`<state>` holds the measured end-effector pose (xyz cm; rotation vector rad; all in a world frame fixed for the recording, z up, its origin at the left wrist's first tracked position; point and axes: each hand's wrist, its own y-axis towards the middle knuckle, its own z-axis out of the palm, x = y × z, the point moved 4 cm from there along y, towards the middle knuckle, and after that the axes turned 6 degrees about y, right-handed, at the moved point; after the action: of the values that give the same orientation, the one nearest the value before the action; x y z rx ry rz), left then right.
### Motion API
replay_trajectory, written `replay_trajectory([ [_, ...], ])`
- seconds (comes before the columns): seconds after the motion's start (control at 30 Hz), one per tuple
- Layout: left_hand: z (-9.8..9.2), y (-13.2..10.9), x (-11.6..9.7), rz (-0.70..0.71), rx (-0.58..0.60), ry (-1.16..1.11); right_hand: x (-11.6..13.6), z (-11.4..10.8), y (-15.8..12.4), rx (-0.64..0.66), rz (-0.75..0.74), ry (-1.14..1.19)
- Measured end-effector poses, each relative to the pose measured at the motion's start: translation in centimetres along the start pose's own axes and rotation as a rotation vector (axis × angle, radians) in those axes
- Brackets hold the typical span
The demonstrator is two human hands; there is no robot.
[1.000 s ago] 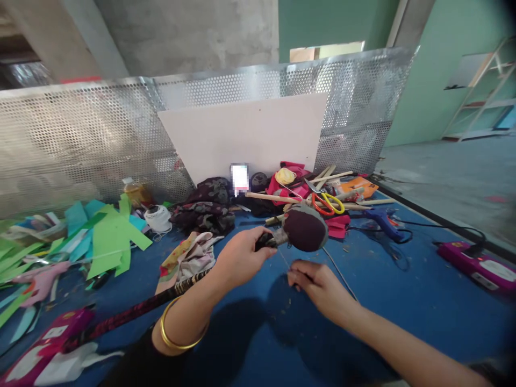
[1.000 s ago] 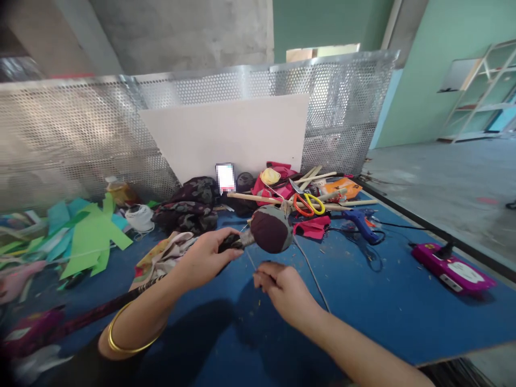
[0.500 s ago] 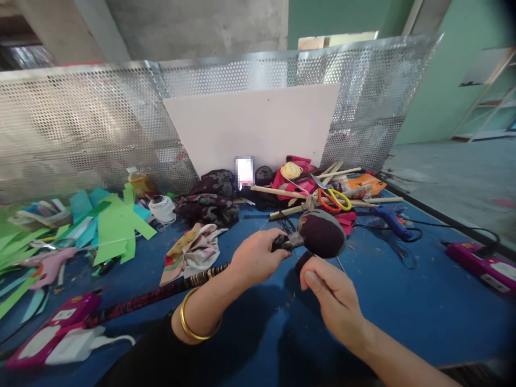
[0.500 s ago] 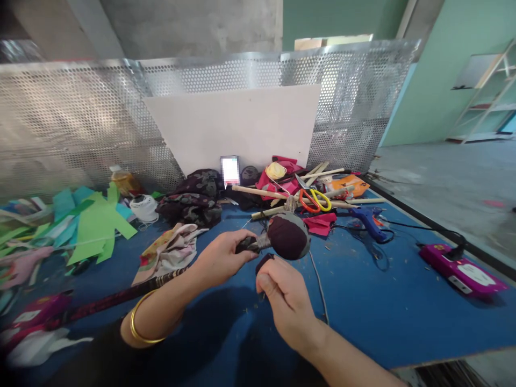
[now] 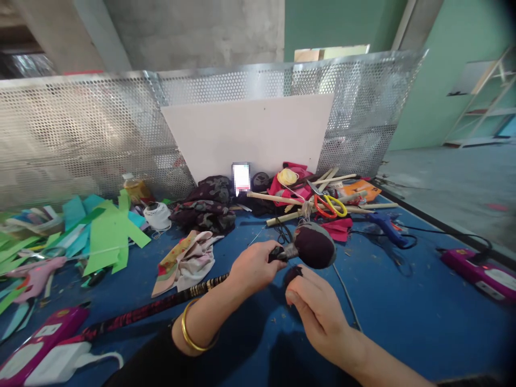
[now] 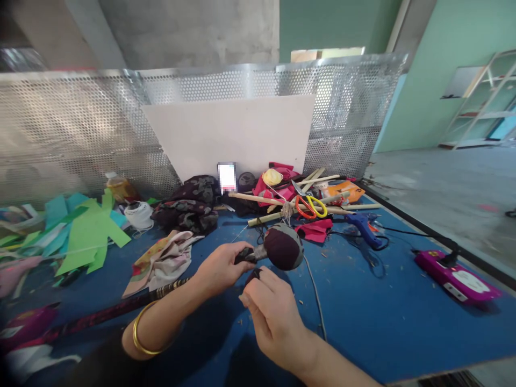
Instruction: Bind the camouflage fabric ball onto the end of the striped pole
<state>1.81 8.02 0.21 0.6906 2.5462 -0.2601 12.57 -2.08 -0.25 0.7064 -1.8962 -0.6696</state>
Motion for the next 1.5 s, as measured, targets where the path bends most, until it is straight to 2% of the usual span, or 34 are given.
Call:
replay_trajectory([
  [0.13, 0.0, -0.3, -0.1, 0.024, 0.013, 0.031, 0.0, 0.3, 0.0, 0.025, -0.009, -0.030],
  [0.23, -0.2, -0.6, -0.3, 0.023, 0.001, 0.132, -0.3, -0.1, 0.2, 0.095, 0.054, -0.010],
  [0.3, -0.6, -0.8, -0.4, 0.020, -0.014, 0.214, -0.5, -0.9, 0.4, 0.141, 0.123, 0.031],
  [0.4, -0.9, -1.1, -0.7, 0.024, -0.025, 0.307, -1.0, -2.9, 0.9, 0.116, 0.263, 0.027],
  [0.47, -1.1, -1.1, -0.8, 0.031, -0.028, 0.327, -1.4, -4.2, 1.0, 0.096, 0.375, 0.013],
  [0.53, -1.1, -1.1, -0.9, 0.037, -0.024, 0.329, -1.6, -4.8, 1.1, 0.134, 0.455, 0.016],
  [0.6, -1.0, -1.1, -0.8, 0.047, -0.014, 0.327, -1.5, -4.9, 1.3, 0.194, 0.433, -0.015],
  [0.67, -0.9, -1.1, -0.8, 0.061, -0.007, 0.326, -1.1, -4.9, 1.9, 0.224, 0.332, -0.109],
  [0.8, -0.6, -1.2, -0.9, 0.106, 0.016, 0.342, -0.9, -5.0, 3.9, 0.210, 0.157, -0.320],
  [0.93, -0.4, -1.6, -1.8, 0.212, 0.047, 0.396, -2.4, -5.2, 6.5, 0.202, 0.112, -0.414],
  [1.0, -0.5, -1.7, -2.3, 0.263, 0.066, 0.445, -3.9, -5.3, 7.5, 0.219, 0.156, -0.339],
  [1.07, -0.5, -1.8, -2.7, 0.323, 0.086, 0.493, -5.6, -5.2, 8.1, 0.272, 0.250, -0.132],
  [1.17, -0.8, -2.0, -3.3, 0.415, 0.127, 0.515, -8.1, -4.7, 8.0, 0.369, 0.369, 0.163],
  [1.23, -1.0, -2.0, -3.6, 0.448, 0.150, 0.491, -9.6, -4.3, 7.5, 0.419, 0.415, 0.259],
  [1.37, -1.4, -2.0, -3.6, 0.391, 0.132, 0.454, -12.1, -3.1, 5.7, 0.462, 0.532, 0.431],
  [1.5, -1.8, -2.0, -3.6, 0.364, 0.101, 0.366, -13.4, -1.8, 4.2, 0.434, 0.604, 0.516],
])
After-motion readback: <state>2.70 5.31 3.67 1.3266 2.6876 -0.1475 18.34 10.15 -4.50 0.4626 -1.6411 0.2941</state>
